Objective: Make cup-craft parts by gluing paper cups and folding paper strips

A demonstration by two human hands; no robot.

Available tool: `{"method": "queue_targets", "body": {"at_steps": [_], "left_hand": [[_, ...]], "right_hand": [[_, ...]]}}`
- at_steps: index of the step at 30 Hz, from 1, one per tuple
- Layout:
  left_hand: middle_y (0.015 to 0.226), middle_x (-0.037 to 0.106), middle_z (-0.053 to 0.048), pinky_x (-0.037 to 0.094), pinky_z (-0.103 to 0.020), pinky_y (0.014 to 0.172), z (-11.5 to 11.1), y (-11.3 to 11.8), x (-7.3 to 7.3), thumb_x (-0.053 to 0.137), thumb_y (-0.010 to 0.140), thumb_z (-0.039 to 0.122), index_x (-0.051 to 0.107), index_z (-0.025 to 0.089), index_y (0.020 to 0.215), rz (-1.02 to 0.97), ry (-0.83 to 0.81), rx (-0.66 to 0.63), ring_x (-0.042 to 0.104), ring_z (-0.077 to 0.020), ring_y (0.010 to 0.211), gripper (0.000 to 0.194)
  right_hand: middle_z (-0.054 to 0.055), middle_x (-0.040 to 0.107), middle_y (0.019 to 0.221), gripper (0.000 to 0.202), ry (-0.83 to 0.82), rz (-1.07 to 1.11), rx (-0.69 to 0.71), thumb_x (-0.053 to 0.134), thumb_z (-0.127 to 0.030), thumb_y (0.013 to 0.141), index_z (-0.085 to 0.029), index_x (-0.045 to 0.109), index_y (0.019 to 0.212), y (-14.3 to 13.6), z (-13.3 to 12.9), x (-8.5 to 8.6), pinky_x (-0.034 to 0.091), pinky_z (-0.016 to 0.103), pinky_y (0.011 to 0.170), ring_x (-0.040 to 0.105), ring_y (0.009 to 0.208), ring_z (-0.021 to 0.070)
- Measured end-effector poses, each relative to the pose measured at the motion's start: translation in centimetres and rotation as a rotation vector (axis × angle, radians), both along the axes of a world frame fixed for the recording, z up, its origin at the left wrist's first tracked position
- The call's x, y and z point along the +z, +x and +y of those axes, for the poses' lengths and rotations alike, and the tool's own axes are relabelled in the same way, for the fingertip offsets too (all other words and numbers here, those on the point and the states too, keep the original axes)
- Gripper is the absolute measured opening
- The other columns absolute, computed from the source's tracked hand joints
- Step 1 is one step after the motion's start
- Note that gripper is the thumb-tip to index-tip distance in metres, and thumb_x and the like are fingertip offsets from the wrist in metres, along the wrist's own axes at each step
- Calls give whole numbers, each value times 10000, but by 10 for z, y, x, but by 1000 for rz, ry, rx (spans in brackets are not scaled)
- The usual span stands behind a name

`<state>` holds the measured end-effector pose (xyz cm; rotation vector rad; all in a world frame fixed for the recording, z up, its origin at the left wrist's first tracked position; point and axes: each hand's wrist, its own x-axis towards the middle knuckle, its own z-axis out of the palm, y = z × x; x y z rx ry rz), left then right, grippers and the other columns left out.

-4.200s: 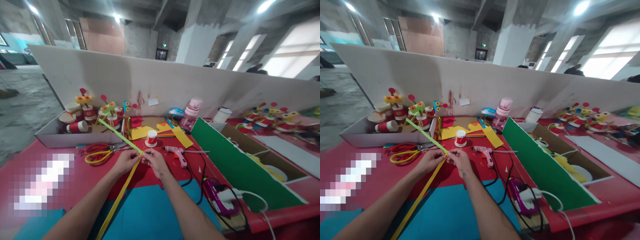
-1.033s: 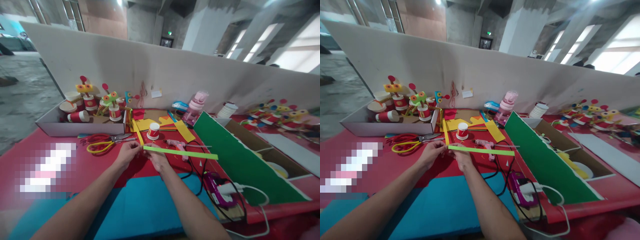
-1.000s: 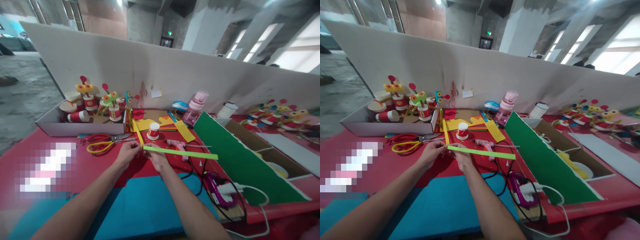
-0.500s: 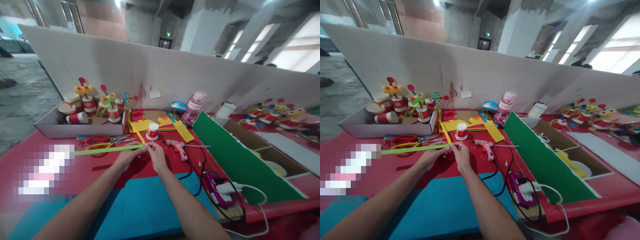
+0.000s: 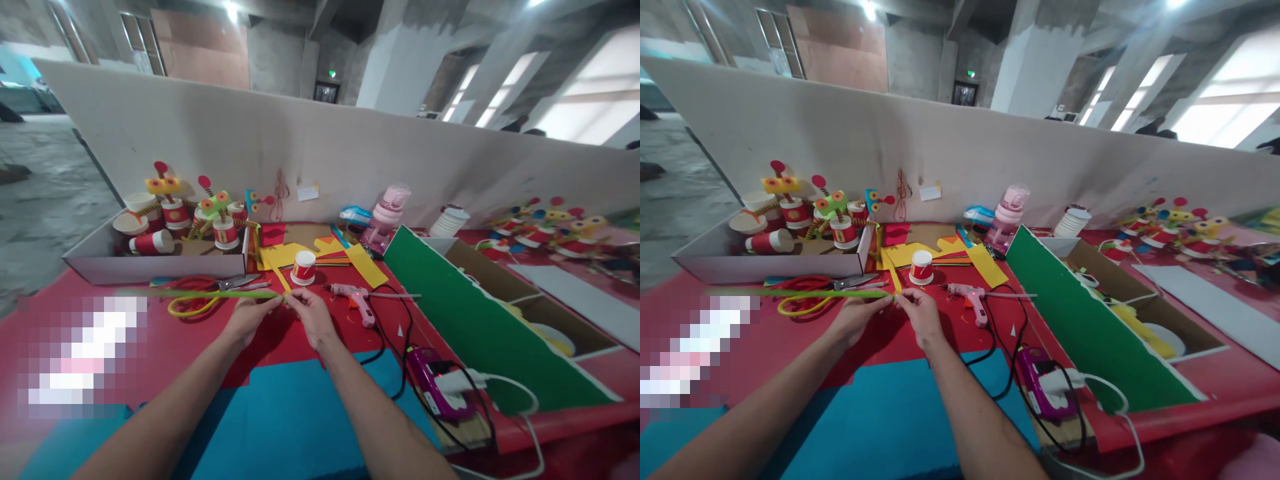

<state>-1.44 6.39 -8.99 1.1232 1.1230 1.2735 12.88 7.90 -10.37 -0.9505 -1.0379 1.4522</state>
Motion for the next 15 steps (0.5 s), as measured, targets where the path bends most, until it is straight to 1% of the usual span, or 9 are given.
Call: {"method": "queue_targets", "body": {"at_steps": [1,5,11,13,15], "left_hand": [[648,641,-25,409,-242,588,1,-1,1,726,677,315,677,138,702,-6,-3,-8,545,-131,609,185],[590,628,-23,390,-239,570,3,-6,7,734,672,312,674,116,688,85,21,-83,526,-121,565,205],[612,608,-7,355,-221,546,3,-6,8,731,673,323,651,117,710,-36,-25,-119,494,-94,547,223],[610,599,1,357,-220,554,3,-6,9,734,666,312,648,120,711,-23,-8,-106,488,-91,552,215],[617,599,2,370,-227,575,4,-8,11,725,675,309,651,123,729,44,25,-123,493,-98,568,207]], "right_hand": [[-19,640,663,229,-13,19,3,760,-353,638,-184,692,777,0,0,0,418,228,615,543,617,104],[-23,626,642,261,-52,72,42,789,-337,597,-176,680,771,-1,-2,3,413,230,602,543,591,100],[-31,618,630,212,0,108,-8,791,-301,605,-181,668,728,-6,-3,3,417,227,632,539,613,94],[-28,628,663,219,-6,152,12,798,-289,600,-182,677,747,-6,-3,4,421,220,639,536,624,88],[-22,638,701,255,-64,231,69,800,-306,603,-185,690,798,-5,-4,7,427,217,636,525,616,80]]}}
